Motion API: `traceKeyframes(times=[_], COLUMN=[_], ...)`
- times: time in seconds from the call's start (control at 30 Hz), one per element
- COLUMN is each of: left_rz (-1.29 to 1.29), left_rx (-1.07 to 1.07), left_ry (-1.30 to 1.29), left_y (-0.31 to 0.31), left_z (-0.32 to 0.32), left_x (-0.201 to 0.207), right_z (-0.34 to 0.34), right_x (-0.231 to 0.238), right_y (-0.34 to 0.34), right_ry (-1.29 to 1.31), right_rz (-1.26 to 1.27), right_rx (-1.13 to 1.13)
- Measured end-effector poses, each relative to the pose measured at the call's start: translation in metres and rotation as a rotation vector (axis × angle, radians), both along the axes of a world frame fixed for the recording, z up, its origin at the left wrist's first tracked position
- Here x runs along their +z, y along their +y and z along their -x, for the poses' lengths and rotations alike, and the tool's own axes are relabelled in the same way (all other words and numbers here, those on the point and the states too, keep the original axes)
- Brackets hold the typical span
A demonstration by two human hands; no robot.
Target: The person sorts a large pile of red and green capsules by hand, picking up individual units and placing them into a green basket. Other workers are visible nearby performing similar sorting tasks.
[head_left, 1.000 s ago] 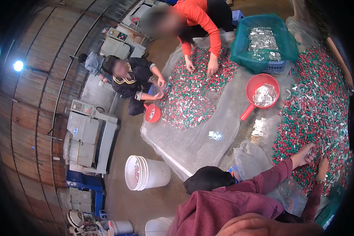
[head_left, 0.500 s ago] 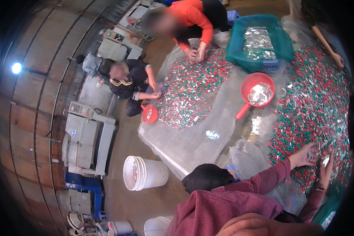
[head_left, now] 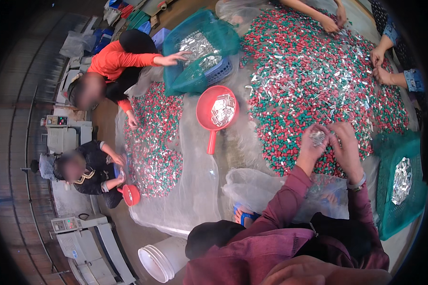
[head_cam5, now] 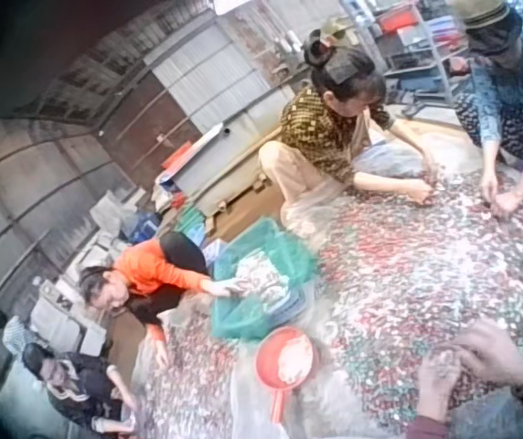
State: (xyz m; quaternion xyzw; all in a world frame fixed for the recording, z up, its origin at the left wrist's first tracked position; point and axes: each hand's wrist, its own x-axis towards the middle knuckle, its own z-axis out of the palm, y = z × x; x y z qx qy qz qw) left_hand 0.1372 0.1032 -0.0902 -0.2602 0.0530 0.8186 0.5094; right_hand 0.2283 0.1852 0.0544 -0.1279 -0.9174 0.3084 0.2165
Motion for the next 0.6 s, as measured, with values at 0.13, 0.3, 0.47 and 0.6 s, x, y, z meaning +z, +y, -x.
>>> traceKeyframes(times=[0.13, 0.3, 0.47, 0.6], left_rz=[-0.173, 0.35, 0.841, 1.063], left_rx=[0.202, 0.339, 0.481, 0.226], left_ry=[-0.08, 1.278, 1.034, 1.599], left_y=[-0.006, -0.053, -0.08, -0.052], left_z=[0.113, 0.319, 0.38, 0.292], left_x=[0.071, 0.216, 0.238, 0.149], right_z=[-0.014, -0.041, -0.069, -0.076], right_x=[0.007, -0.012, -0.024, -0.06], right_y=[0.034, 0.066, 0.078, 0.092], right_ry=[0.12, -0.046, -0.096, -0.253], right_rz=[0.114, -0.062, 0.153, 0.081], right_rx=[-0.181, -0.372, -0.524, -0.548])
